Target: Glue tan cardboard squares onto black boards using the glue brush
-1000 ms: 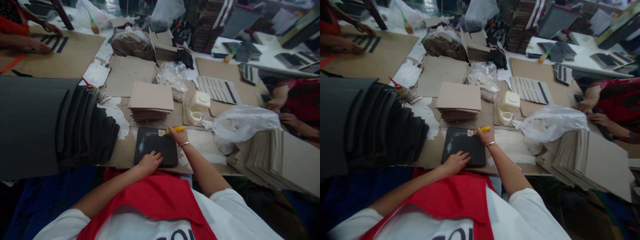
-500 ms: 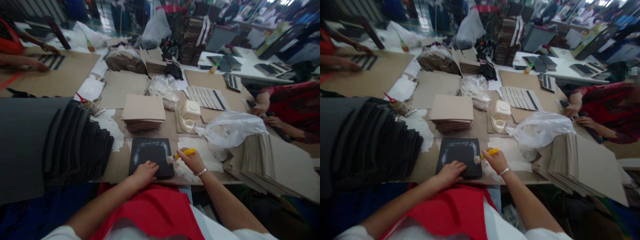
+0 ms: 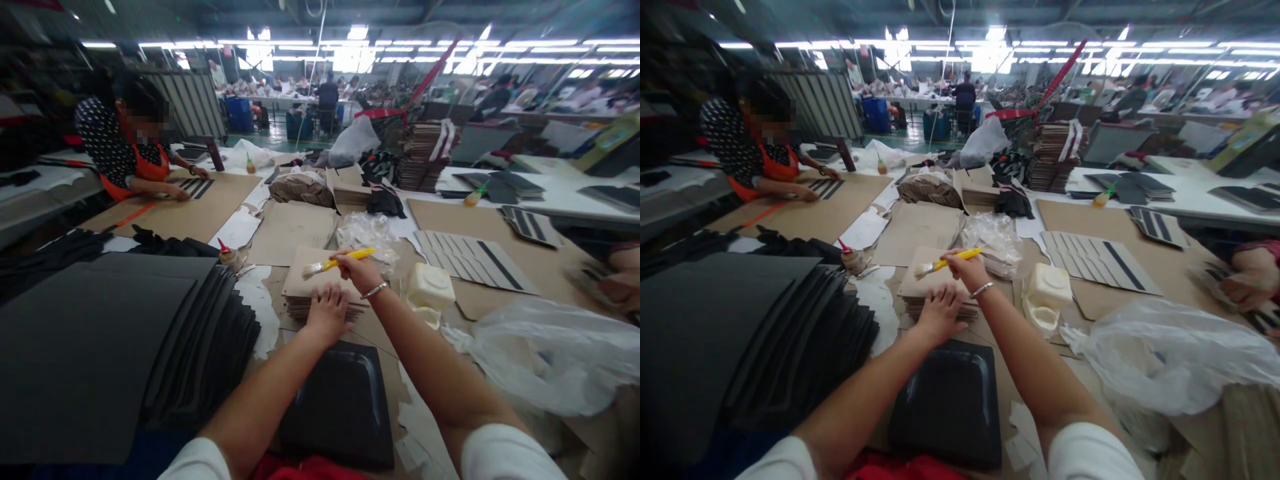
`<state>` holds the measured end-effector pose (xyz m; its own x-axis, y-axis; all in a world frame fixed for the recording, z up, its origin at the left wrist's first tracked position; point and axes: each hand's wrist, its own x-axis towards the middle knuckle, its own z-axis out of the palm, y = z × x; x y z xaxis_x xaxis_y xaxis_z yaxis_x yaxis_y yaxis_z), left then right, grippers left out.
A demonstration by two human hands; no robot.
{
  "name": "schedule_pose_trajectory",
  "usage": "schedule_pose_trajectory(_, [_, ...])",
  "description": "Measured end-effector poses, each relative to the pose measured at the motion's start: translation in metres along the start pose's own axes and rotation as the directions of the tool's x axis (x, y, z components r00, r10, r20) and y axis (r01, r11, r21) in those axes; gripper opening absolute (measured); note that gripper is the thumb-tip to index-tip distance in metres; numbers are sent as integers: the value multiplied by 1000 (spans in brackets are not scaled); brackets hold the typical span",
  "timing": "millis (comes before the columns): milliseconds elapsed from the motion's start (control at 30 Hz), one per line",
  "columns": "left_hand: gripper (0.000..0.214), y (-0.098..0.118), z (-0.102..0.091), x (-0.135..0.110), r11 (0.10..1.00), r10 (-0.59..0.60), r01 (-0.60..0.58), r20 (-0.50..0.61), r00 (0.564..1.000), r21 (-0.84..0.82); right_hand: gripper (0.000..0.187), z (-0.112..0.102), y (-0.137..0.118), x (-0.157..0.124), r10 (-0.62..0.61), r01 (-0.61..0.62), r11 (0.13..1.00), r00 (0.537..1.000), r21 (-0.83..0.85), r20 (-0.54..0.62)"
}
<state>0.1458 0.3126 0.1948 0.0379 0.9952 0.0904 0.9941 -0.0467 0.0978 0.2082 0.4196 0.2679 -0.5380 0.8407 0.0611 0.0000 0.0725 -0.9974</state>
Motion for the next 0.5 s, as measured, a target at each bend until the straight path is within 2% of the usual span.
schedule_pose_trajectory(100, [77,-1,4,0,1000,20,-21,24,1000,6,24,17,15,27,99,-71,988,971,-135,217])
schedule_pose_trajectory(167, [77,-1,2,-1,1000,25,-25,27,999,11,21,21,25,43,134,-96,980,965,-175,224])
schedule_pose_trajectory(267, [78,-1,0,0,999,27,-27,32,999,21,16,19,36,66,119,-110,980,992,-164,50])
schedule_pose_trajectory(333, [76,-1,-2,1,999,27,-28,46,999,31,14,13,40,76,106,-116,980,992,-164,-71])
schedule_pose_trajectory(400, [75,-1,-3,1,999,20,-22,70,997,34,12,2,42,78,98,-123,975,985,-182,-143])
schedule_pose_trajectory(500, [73,0,-5,2,1000,10,-12,85,996,23,11,-28,42,67,80,-130,964,974,-232,-213])
